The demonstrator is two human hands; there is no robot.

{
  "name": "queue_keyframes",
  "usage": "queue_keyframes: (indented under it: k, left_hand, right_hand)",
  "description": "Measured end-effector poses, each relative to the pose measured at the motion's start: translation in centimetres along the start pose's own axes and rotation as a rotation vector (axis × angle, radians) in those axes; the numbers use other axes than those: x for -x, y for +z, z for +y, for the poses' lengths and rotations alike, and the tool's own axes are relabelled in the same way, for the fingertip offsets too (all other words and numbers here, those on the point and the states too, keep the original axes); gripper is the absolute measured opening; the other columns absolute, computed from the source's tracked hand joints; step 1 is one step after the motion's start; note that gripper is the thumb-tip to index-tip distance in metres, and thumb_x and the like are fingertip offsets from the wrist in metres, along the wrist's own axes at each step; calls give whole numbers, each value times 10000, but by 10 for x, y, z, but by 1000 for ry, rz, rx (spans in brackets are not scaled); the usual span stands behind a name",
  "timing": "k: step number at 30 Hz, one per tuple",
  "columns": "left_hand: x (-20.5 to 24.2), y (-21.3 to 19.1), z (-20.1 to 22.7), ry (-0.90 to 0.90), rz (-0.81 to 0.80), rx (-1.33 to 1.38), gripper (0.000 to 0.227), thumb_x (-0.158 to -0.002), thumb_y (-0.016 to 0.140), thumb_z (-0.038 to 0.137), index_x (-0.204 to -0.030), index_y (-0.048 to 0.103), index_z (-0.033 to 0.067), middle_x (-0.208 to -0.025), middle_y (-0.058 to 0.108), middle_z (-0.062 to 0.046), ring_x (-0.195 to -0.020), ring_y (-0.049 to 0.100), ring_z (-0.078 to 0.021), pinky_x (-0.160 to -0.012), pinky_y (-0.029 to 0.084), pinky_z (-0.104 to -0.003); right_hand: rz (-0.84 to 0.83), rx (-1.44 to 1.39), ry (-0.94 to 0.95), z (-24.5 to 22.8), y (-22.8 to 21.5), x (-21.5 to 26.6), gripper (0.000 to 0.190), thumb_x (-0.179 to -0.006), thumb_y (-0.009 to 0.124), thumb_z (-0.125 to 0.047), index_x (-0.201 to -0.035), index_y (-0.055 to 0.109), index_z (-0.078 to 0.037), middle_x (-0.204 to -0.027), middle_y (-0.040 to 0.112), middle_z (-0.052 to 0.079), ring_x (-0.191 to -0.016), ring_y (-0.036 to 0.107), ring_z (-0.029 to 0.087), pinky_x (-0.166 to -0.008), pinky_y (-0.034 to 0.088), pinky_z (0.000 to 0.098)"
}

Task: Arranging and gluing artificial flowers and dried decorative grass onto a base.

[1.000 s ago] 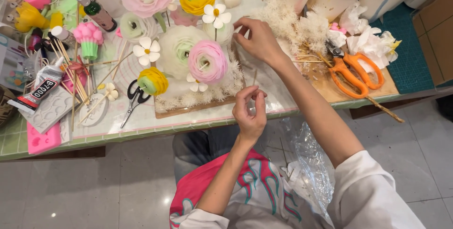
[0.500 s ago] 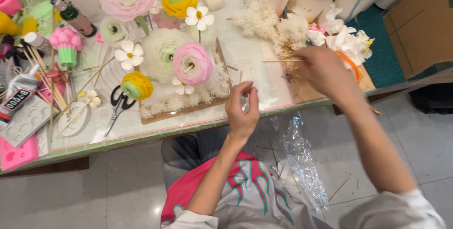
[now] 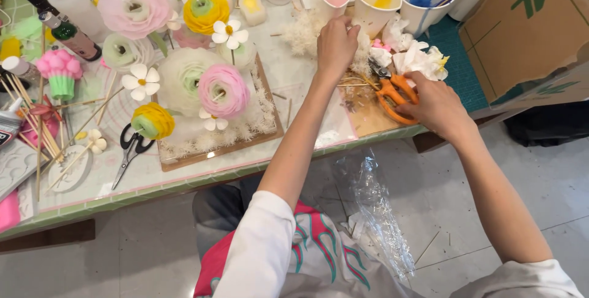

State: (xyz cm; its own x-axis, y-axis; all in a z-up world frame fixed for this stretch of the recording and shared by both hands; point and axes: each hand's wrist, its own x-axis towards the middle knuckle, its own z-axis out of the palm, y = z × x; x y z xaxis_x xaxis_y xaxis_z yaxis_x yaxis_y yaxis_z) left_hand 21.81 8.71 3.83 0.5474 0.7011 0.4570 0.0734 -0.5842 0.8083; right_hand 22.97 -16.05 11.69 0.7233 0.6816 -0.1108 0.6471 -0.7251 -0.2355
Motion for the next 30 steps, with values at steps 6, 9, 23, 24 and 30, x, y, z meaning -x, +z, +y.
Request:
queue_keyframes:
  k: [6,9,23,24,30]
  left_hand:
    - [-5,-1,-18,-143,-196,139,245,-797,825,211,-942,813,14,-792,776,-125,-734,755,-237,-721,584,-371]
    - [5,-26,-9,-227,-210,289,248,-750,860,158,-899,777,-23,-743,774,-100,-665,737,-172,-618,586,-328]
    - [29,-79,9,-12,-157,119,113,-776,807,103,-855,781,28,-783,774,-109,-740,747,-234,-725,560,-366]
    - [30,-82,10,-6,-168,102,105,-777,807,100,-846,782,26,-778,771,-117,-745,745,-247,-726,556,-374]
    - [33,-84,12,29,-163,109,94,-776,802,95,-831,774,24,-795,771,-113,-751,752,-244,-730,565,-371]
  right_hand:
    - [92,139,-129,15,6,-8,755,-781,807,-362,-1465,526,-206,-1111,684,189,-1141,594,368,-904,517,472]
    - [129,192,-127,11,0,0,741,-786,816,-410,-1452,552,-218,-1079,706,149,-1121,585,353,-863,523,477]
    - [370,169,-347,-21,-1,6,547,-739,826,-330,-1241,684,-166,-1033,679,55,-919,681,297,-721,519,439]
    - [382,187,-342,-22,2,4,552,-729,829,-343,-1234,688,-170,-1025,678,53,-920,683,291,-709,518,434]
    - [399,198,-365,-30,4,-5,533,-733,835,-368,-1207,699,-165,-1017,684,46,-892,687,290,-688,510,436]
